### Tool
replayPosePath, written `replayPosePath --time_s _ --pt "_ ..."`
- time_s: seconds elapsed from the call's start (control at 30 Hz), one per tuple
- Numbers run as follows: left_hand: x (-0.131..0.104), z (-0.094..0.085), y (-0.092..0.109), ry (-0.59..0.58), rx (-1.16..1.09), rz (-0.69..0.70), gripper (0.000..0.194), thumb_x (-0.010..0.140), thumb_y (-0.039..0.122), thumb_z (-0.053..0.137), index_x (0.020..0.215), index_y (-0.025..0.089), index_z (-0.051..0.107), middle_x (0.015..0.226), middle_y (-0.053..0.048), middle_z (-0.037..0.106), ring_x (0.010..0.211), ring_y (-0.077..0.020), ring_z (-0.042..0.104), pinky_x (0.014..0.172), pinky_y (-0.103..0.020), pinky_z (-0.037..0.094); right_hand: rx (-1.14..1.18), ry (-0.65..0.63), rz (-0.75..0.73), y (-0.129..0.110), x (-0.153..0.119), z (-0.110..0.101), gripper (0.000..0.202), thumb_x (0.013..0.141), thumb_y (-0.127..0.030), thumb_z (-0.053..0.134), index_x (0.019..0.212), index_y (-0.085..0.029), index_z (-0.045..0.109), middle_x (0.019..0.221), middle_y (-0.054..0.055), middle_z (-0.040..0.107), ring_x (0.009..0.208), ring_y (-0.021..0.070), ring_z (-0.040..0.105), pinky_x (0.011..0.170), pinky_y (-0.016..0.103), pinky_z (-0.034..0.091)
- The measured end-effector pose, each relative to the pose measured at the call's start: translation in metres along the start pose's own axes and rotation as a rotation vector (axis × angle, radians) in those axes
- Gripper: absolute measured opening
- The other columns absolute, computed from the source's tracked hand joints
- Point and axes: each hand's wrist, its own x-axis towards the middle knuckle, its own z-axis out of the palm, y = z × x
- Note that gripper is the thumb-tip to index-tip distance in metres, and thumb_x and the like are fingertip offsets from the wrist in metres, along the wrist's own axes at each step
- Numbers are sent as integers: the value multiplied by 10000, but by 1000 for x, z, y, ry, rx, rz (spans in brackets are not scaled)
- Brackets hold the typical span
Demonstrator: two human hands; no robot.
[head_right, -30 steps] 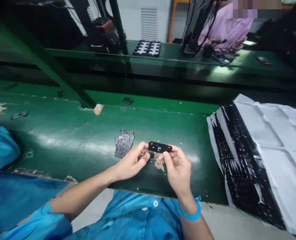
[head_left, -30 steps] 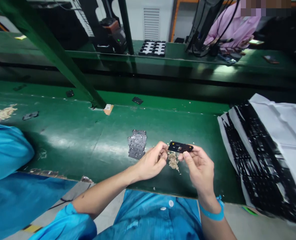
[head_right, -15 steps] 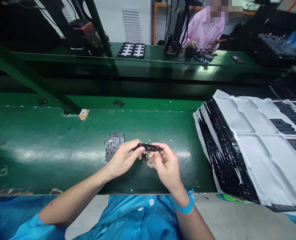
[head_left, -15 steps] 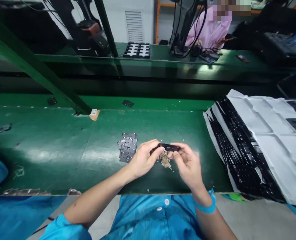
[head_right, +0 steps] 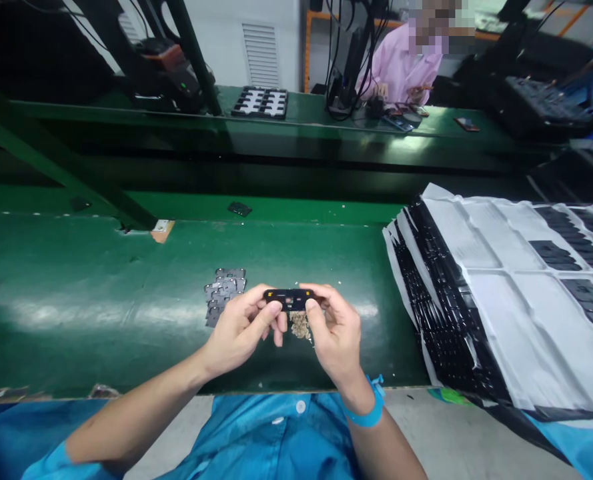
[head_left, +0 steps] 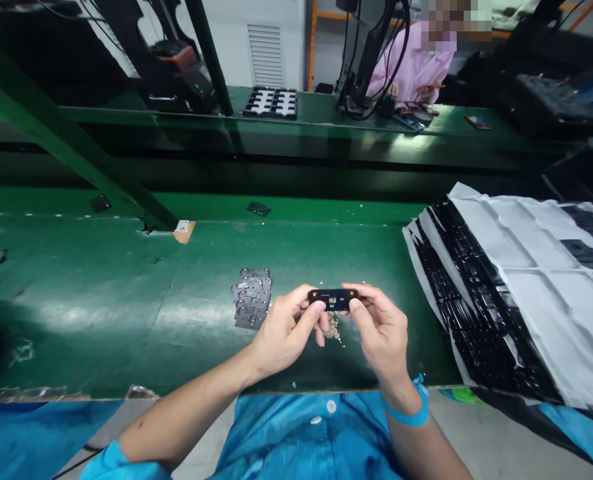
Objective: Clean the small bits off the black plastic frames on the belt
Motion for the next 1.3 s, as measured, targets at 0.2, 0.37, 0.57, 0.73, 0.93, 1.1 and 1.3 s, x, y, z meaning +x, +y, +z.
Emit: replayPosePath --time_s 0.2,0.37,0.57,0.73,0.93,1.1,1.3 --pt "-6 3 -1 5 45 29 246 1137 362 497 1009 166 573 776 7 694 571 -90 695 565 -201 490 60 89 -3 2 -1 14 132 1019 -259 664 972 -217 780 798 11 706 566 117 623 543 235 530" --pt "-10 3 0 -4 46 15 277 1140 392 473 976 180 543 733 25 649 514 -86 636 549 -209 496 208 69 31 5 -2 19 112 1034 -272 675 962 -225 747 765 -34 629 467 66 546 440 194 438" --pt "-12 0 4 -1 144 51 275 1145 366 454 957 186 544 646 60 571 501 -79 545 559 -215 430 246 47 17 4 -1 20 143 1038 -278 683 916 -217 724 761 -41 591 457 53 526 433 187 412" --pt "-13 -1 3 12 222 87 223 1133 330 467 986 191 562 696 55 539 565 -93 491 593 -234 394 312 55 29 10 -3 23 188 1037 -297 698 873 -215 657 734 -55 555 453 45 445 422 179 351" --pt "-17 -6 0 2 261 93 213 1133 321 451 1002 194 559 766 29 543 645 -116 506 632 -248 402 385 37 88 14 -5 27 228 1044 -317 688 854 -213 620 720 -67 530 443 41 388 431 183 342" --pt "-17 -6 0 -8 279 94 214 1131 312 439 982 202 544 765 33 532 642 -118 506 636 -249 402 359 14 121 15 -6 27 252 1037 -348 687 841 -221 591 715 -68 506 461 57 391 442 187 354" --pt "-22 -8 -4 -17 248 18 250 1132 376 450 994 205 570 775 24 537 649 -126 491 608 -243 397 294 64 129 13 -8 33 357 1010 -469 689 801 -223 538 682 -74 463 459 61 368 436 194 349"
